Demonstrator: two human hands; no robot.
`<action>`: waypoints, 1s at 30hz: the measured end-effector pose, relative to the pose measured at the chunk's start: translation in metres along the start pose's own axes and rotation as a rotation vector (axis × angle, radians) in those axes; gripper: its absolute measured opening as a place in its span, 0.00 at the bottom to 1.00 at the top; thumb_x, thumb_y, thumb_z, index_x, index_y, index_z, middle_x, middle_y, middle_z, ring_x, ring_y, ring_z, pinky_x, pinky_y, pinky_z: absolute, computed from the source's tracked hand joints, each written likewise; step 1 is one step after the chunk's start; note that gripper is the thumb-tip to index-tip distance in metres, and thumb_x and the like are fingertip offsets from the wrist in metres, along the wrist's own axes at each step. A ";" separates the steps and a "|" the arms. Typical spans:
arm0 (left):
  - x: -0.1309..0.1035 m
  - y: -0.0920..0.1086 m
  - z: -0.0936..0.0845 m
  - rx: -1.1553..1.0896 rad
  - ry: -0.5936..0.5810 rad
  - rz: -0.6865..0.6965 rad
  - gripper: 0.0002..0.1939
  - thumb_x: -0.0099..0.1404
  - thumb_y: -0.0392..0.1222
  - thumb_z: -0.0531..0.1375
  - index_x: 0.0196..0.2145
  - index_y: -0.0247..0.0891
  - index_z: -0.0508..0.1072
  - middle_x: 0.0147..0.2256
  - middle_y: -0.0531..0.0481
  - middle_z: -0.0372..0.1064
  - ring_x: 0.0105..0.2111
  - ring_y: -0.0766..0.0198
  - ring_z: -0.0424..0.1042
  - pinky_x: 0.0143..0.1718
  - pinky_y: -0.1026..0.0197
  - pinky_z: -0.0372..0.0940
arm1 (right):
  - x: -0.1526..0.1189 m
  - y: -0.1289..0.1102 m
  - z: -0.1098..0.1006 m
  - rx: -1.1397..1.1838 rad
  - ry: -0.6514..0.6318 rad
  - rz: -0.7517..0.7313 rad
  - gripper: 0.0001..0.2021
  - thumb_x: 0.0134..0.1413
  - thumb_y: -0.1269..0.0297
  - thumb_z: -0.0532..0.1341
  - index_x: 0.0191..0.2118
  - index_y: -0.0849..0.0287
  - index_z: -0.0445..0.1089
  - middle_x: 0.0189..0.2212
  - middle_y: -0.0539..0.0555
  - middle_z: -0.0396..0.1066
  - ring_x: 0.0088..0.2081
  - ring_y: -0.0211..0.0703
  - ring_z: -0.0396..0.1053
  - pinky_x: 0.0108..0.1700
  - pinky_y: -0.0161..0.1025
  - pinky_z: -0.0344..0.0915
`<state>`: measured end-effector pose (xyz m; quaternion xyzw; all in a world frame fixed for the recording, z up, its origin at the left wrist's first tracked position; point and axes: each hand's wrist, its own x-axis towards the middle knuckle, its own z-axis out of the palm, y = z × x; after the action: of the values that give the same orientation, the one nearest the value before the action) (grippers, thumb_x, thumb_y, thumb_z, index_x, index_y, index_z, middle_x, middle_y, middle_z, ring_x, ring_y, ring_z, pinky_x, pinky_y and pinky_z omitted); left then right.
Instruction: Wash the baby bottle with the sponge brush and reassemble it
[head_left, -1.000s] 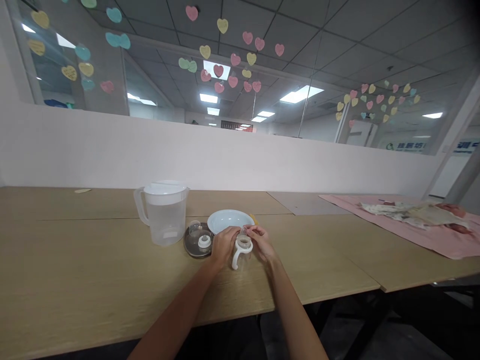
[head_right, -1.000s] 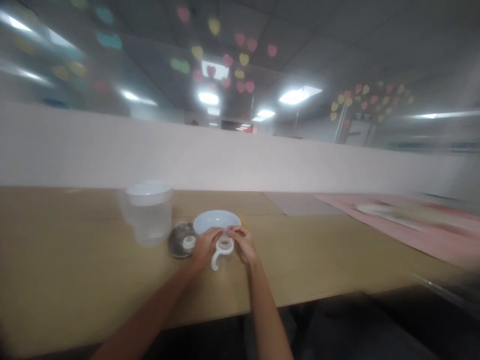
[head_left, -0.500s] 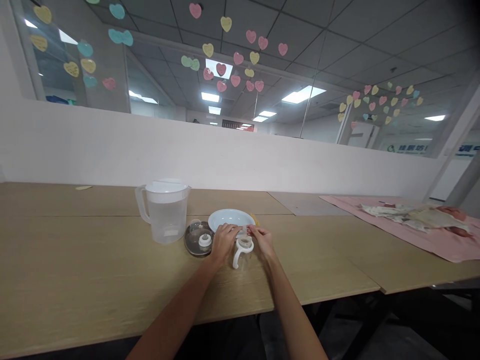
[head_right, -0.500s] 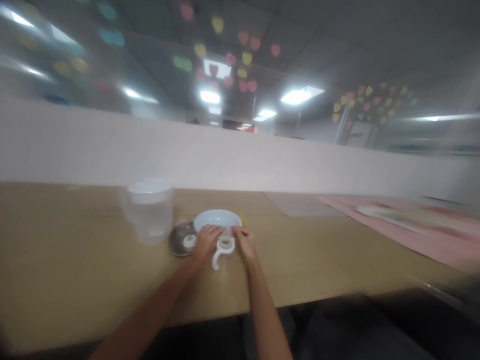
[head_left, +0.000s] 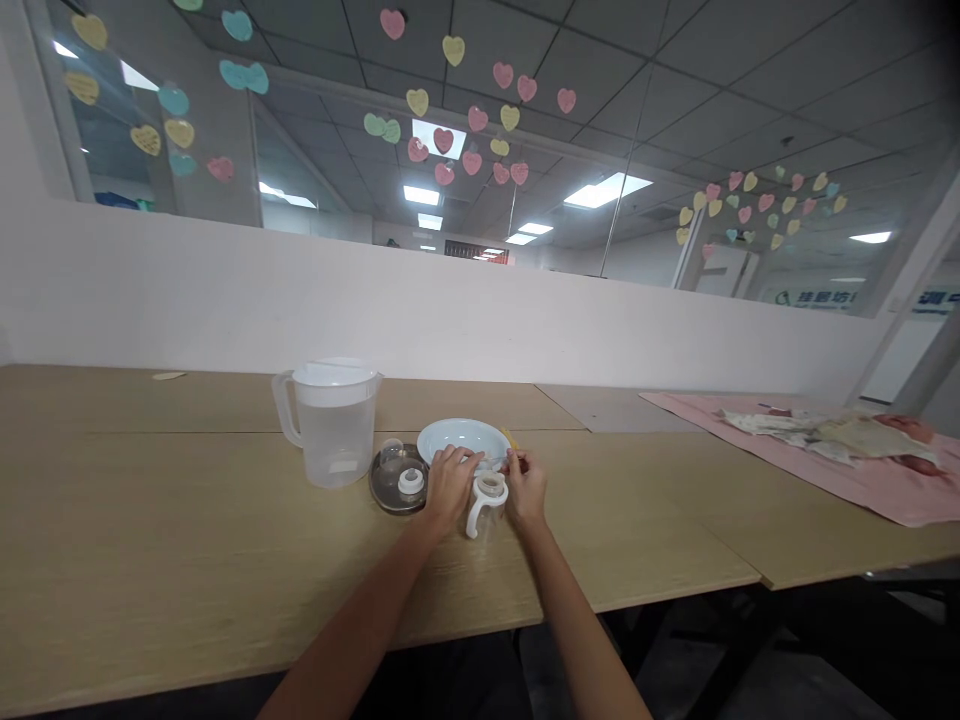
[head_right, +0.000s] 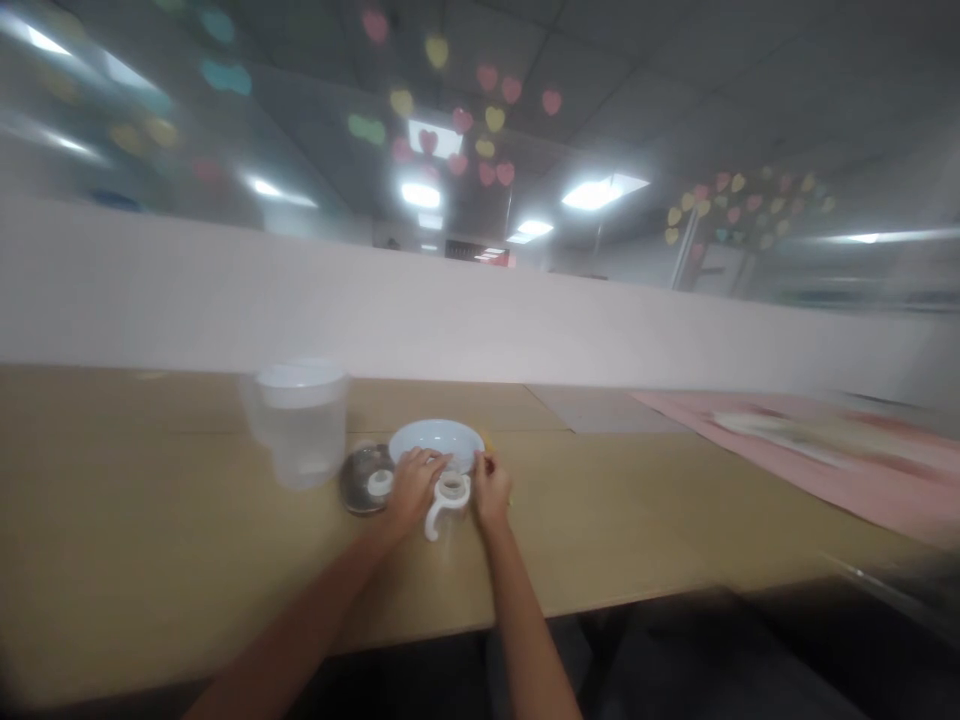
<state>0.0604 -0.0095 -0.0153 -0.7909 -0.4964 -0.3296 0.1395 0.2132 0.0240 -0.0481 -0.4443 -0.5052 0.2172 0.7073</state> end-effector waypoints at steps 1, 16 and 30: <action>0.000 0.000 -0.001 0.010 -0.005 0.003 0.16 0.71 0.35 0.53 0.51 0.45 0.75 0.44 0.46 0.74 0.44 0.53 0.67 0.45 0.52 0.58 | -0.001 -0.001 0.000 -0.022 0.018 -0.010 0.21 0.53 0.43 0.59 0.29 0.59 0.71 0.21 0.50 0.70 0.25 0.42 0.67 0.32 0.38 0.63; 0.006 -0.012 0.009 0.176 0.102 0.209 0.15 0.68 0.32 0.55 0.49 0.41 0.73 0.44 0.43 0.73 0.42 0.55 0.68 0.41 0.55 0.57 | 0.006 0.001 -0.007 -0.156 0.353 0.011 0.17 0.61 0.48 0.49 0.28 0.54 0.60 0.21 0.51 0.68 0.26 0.43 0.67 0.36 0.40 0.62; 0.007 -0.029 0.008 0.246 0.176 0.220 0.13 0.68 0.33 0.56 0.47 0.43 0.75 0.43 0.45 0.74 0.41 0.56 0.69 0.41 0.56 0.59 | 0.020 0.008 -0.022 -0.178 0.630 0.201 0.09 0.59 0.57 0.48 0.29 0.51 0.54 0.18 0.51 0.65 0.26 0.45 0.69 0.29 0.38 0.61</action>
<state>0.0400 0.0132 -0.0202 -0.7855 -0.4292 -0.3170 0.3135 0.2419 0.0346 -0.0469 -0.5969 -0.2328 0.0930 0.7621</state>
